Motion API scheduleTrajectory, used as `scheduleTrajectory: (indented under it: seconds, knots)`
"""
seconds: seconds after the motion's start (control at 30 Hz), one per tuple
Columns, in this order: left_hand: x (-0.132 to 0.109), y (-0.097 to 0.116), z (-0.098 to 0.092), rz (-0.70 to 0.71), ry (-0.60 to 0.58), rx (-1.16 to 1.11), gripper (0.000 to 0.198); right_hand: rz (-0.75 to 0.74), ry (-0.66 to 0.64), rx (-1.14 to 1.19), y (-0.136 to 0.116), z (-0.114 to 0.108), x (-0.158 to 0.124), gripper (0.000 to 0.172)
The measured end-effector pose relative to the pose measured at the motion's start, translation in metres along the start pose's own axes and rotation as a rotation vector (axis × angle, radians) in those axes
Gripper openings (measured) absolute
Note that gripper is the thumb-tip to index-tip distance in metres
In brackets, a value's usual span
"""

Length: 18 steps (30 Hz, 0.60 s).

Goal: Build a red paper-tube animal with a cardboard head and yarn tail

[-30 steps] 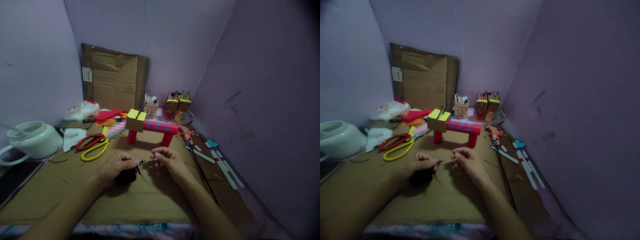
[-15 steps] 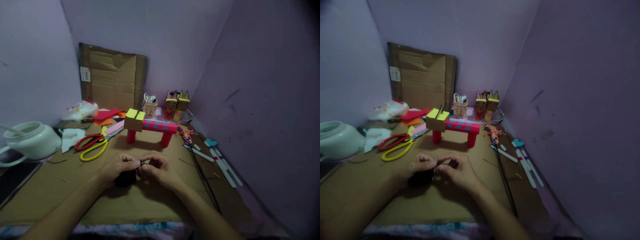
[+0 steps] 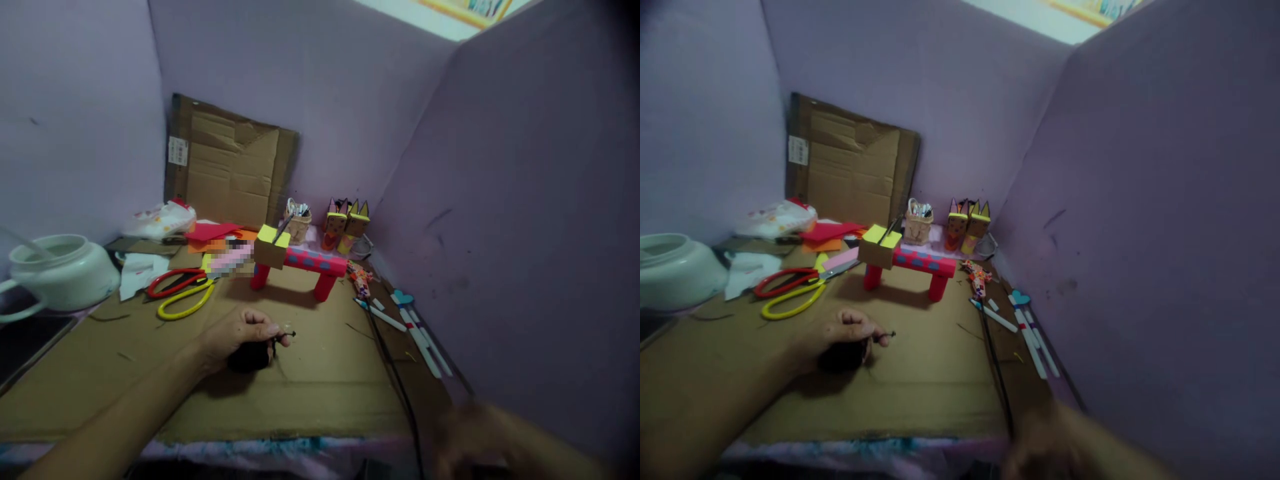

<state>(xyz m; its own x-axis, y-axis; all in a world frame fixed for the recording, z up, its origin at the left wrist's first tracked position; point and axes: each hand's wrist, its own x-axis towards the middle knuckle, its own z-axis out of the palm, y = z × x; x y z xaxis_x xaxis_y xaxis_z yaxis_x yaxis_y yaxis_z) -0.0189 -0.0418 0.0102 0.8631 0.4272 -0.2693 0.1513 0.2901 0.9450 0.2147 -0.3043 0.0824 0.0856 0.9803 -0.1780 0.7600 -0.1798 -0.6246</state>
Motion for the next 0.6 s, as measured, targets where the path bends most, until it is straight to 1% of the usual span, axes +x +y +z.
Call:
scheduleTrajectory:
  seconds: [0.03,0.07,0.13,0.17,0.2,0.27,0.3,0.33,0.37,0.43,0.47,0.5,0.53,0.57,0.6]
  knots:
    - [0.000,0.000,0.001,-0.001,-0.018,0.000,0.033,0.006,0.045,0.026,-0.002,0.002,0.007,0.032]
    - [0.000,-0.001,0.002,-0.001,-0.034,-0.004,0.032,0.000,0.080,0.105,-0.007,0.006,0.020,0.028]
    - [0.000,-0.002,0.003,0.001,-0.035,-0.015,0.034,-0.024,0.202,0.240,-0.018,0.022,0.059,0.021]
    - [0.000,-0.002,0.002,0.001,-0.029,-0.009,0.035,-0.055,0.236,0.282,-0.024,0.032,0.080,0.022]
    - [0.000,-0.002,0.002,0.001,-0.020,-0.001,0.036,-0.062,0.253,0.314,-0.030,0.043,0.102,0.024]
    - [-0.001,-0.002,0.002,0.002,0.003,0.006,0.036,-0.084,0.213,0.451,-0.040,0.064,0.139,0.032]
    - [-0.001,-0.002,0.001,0.005,0.006,0.007,0.035,-0.100,0.198,0.500,-0.043,0.073,0.153,0.035]
    - [-0.001,-0.002,0.001,0.007,0.005,0.005,0.035,-0.114,0.193,0.533,-0.046,0.080,0.164,0.032]
    - [-0.001,-0.002,0.001,0.009,0.008,0.002,0.034,-0.135,0.203,0.551,-0.048,0.084,0.170,0.026]
    - [-0.001,-0.003,0.000,0.003,0.018,0.001,0.033,-0.152,0.251,0.547,-0.048,0.084,0.170,0.010]
    - [-0.001,-0.002,0.000,0.000,0.020,0.000,0.033,-0.149,0.249,0.537,-0.047,0.078,0.161,0.006]
    - [-0.001,-0.002,0.000,-0.003,0.025,-0.007,0.034,-0.134,0.216,0.514,-0.045,0.070,0.148,0.006]
    - [-0.002,0.000,0.000,-0.001,0.027,-0.015,0.035,-0.117,0.134,0.487,-0.042,0.059,0.131,0.009]
    - [-0.003,0.001,0.001,0.002,0.027,-0.022,0.037,-0.104,-0.077,0.439,-0.038,0.047,0.110,0.012]
    - [-0.004,0.003,0.001,0.004,0.025,-0.026,0.037,-0.090,-0.285,0.342,-0.033,0.033,0.087,0.013]
